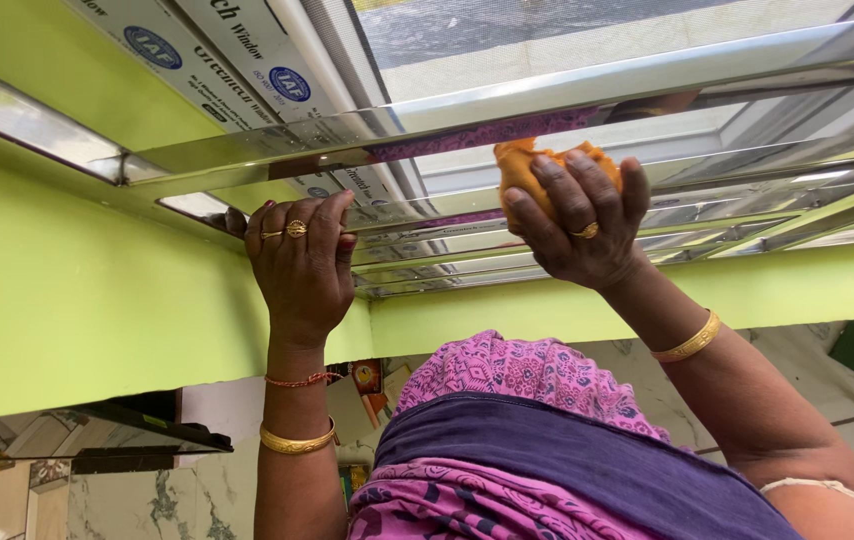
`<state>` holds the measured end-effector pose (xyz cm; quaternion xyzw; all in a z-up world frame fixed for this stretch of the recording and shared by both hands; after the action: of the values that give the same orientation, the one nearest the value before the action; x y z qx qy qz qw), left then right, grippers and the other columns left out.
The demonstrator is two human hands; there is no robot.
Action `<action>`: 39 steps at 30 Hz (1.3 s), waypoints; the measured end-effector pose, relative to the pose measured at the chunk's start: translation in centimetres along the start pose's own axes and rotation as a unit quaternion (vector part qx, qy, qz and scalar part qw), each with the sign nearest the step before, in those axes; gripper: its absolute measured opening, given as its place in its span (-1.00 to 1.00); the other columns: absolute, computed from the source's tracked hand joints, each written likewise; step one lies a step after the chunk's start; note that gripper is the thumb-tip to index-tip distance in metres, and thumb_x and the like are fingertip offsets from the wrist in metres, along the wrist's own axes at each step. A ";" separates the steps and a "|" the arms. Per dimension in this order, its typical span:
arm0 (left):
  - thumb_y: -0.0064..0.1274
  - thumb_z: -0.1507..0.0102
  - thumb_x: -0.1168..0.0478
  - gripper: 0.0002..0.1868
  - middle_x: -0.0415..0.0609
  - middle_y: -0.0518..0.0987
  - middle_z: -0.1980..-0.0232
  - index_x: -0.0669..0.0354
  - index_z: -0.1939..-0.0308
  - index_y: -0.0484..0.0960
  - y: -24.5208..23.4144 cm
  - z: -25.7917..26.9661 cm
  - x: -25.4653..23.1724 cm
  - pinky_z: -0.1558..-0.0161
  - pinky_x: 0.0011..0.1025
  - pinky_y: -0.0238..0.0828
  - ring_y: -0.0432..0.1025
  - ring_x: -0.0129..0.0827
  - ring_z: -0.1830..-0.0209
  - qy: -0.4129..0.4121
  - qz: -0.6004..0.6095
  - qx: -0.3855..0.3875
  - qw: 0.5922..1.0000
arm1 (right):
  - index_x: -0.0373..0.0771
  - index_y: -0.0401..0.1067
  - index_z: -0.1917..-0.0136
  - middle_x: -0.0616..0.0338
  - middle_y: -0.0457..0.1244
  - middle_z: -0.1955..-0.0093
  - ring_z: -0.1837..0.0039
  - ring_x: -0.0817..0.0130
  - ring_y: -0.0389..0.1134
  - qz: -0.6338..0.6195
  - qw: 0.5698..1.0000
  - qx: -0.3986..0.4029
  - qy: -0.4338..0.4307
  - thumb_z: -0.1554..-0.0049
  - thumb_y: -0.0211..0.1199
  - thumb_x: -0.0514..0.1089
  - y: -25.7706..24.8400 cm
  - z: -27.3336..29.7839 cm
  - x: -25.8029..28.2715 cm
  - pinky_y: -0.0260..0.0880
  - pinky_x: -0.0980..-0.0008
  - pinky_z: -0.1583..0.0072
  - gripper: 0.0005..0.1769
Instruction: The person cleans a set of metal window grills using a cloth, wiping the length of multiple bars.
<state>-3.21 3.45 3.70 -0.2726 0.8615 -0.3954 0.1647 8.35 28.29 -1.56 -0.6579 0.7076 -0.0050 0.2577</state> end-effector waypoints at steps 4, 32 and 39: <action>-0.09 -0.51 0.09 -0.73 -0.11 0.56 -0.02 0.01 -0.26 0.52 0.0 0.0 0.0 -0.42 -0.06 0.14 0.39 -0.15 -0.10 0.002 -0.006 0.000 1.000 | 0.06 0.33 -0.42 0.12 0.30 -0.32 -0.40 0.10 0.33 0.013 1.000 0.000 0.006 -0.49 -0.08 0.22 -0.5 2.8 -3.2 -0.32 -0.22 -0.61 -0.60; -0.09 -0.50 0.11 -0.72 -0.11 0.55 -0.01 0.01 -0.26 0.54 0.0 0.0 0.0 -0.42 -0.05 0.13 0.38 -0.16 -0.09 0.001 0.001 -0.006 1.000 | -0.23 0.46 -0.26 -0.07 0.33 -0.28 -0.35 -0.03 0.30 -0.103 0.976 0.070 0.180 -0.45 -0.06 0.06 -3.2 -2.4 -2.3 -0.06 -0.16 -0.53 -0.59; -0.08 -0.49 0.11 -0.72 -0.11 0.54 -0.01 -0.01 -0.26 0.53 0.2 0.1 0.1 -0.42 -0.04 0.13 0.37 -0.16 -0.09 -0.002 -0.005 -0.002 1.000 | -0.23 0.44 -0.36 -0.16 0.27 -0.43 -0.50 -0.10 0.25 -0.126 0.979 0.121 0.108 -0.43 0.07 0.05 -0.3 -5.8 3.4 0.00 -0.06 -0.55 -0.60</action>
<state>-3.29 3.38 3.48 -0.2783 0.8607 -0.3938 0.1632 6.49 23.20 2.35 -0.7014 0.6367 -0.1942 0.2550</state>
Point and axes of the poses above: each hand's wrist, its own z-axis away from the middle knuckle, its own y-axis out of the palm, x = y × z, the point moved 6 cm from there along -z, towards the middle knuckle
